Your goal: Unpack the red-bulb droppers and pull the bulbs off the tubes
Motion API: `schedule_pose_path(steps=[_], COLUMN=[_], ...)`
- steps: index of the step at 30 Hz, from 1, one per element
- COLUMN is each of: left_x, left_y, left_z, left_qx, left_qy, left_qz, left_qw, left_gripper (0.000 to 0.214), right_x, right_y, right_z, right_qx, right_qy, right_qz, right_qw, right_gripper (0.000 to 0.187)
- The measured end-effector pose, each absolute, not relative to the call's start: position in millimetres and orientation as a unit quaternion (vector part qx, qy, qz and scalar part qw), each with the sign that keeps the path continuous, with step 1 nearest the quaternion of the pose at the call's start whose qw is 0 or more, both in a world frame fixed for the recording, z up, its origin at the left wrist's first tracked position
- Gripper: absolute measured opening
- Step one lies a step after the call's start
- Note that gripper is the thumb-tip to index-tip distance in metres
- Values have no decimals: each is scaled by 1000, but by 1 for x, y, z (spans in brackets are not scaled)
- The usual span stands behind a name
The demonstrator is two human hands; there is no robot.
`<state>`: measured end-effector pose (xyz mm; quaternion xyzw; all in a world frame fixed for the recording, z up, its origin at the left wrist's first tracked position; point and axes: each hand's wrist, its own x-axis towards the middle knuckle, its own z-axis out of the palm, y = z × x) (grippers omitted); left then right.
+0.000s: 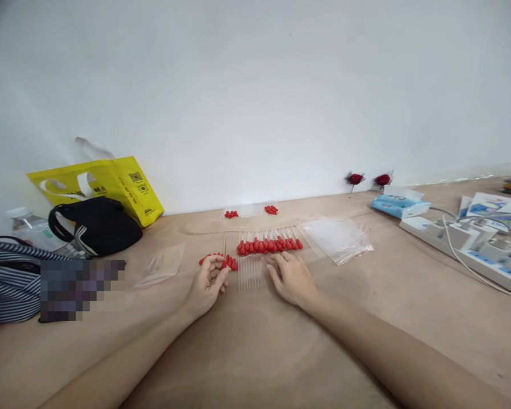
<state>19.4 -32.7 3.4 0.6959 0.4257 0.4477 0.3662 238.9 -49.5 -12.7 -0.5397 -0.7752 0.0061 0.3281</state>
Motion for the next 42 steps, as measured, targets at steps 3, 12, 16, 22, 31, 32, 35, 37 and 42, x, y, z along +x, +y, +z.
schedule_pose_path(steps=[3,12,16,22,31,32,35,37,42], left_x=[18,17,17,22,27,28,28,27,26], left_y=[-35,-36,-39,-45,-46,-45,-45,-46,-50], left_z=[2,2,4,6,7,7,6,5,6], left_qx=[702,772,821,892,889,889,892,896,905], left_qy=[423,419,408,287,254,252,257,264,270], left_qz=[442,392,363,349,364,365,354,340,314], left_qw=[365,273,164,3,-114,-116,-117,-114,-98], left_gripper=[20,21,15,14,16,14,12,12,14], right_x=[237,237,239,230,224,224,225,227,228], right_y=[-54,-54,-58,-63,-63,-63,-63,-63,-64], right_z=[-10,-10,-4,0,-6,-5,-4,-3,-2], right_qx=[-567,-487,-465,-367,-342,-342,-342,-335,-322], right_qy=[-765,-769,-743,-832,-843,-844,-849,-855,-864], right_qz=[36,75,-48,-166,-186,-185,-177,-170,-158], right_qw=[304,408,480,381,372,369,362,358,353], right_gripper=[25,27,37,23,18,18,19,19,19])
